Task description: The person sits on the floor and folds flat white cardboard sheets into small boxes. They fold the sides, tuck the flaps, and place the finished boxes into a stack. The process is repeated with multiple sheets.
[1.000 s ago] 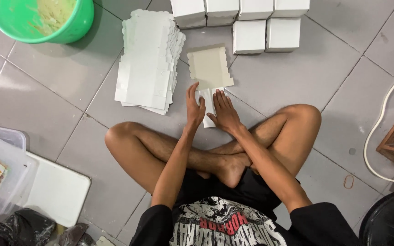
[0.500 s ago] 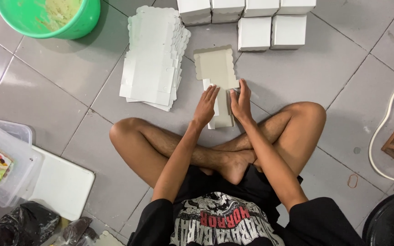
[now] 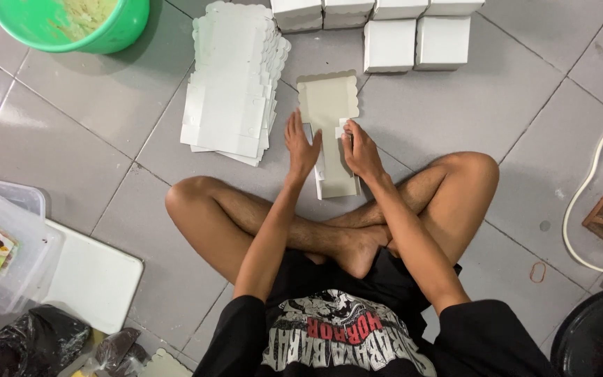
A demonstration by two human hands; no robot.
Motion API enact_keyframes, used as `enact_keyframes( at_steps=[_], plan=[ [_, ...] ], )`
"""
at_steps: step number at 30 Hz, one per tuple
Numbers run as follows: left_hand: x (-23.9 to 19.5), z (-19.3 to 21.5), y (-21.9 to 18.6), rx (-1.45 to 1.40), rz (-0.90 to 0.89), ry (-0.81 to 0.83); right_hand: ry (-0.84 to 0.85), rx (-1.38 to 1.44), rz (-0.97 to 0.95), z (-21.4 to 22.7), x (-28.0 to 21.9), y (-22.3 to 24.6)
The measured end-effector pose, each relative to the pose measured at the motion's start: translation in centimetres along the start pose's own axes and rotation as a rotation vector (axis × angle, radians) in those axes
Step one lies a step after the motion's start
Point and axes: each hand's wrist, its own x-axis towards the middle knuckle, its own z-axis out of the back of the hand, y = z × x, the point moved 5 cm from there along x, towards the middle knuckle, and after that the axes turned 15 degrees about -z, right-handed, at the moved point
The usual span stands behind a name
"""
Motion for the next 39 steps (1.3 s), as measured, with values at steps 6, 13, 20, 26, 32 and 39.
enact_keyframes(
  at_steps=[6, 13, 20, 26, 32, 39],
  plan=[
    [2.0, 0.2, 0.6, -0.184, -0.082, -0.009, -0.064, 0.211, -0.058, 0.3, 1.1, -1.3],
    [1.9, -3.1, 1.9, 0.137, -0.190, 0.238, -0.085, 0.257, -0.071, -0.3, 1.6, -1.6],
    [2.1, -3.4, 0.9, 0.400, -0.174, 0.386, -0.138, 0.389, -0.222, 0.1, 3.5, -2.2],
    [4.8, -3.5, 2.5, 0.275, -0.192, 0.294, -0.093, 0.205, -0.154, -1.4, 7.4, -2.2],
    [8.1, -3.4, 6.2, -0.039, -0.023, 0.129, -0.087, -0.059, -0.098, -2.3, 9.8, -3.1],
    [8.4, -1.8, 1.5, 0.125, -0.112, 0.150, -0.080, 0.026, -0.190, 0.1, 7.7, 1.6]
  ],
)
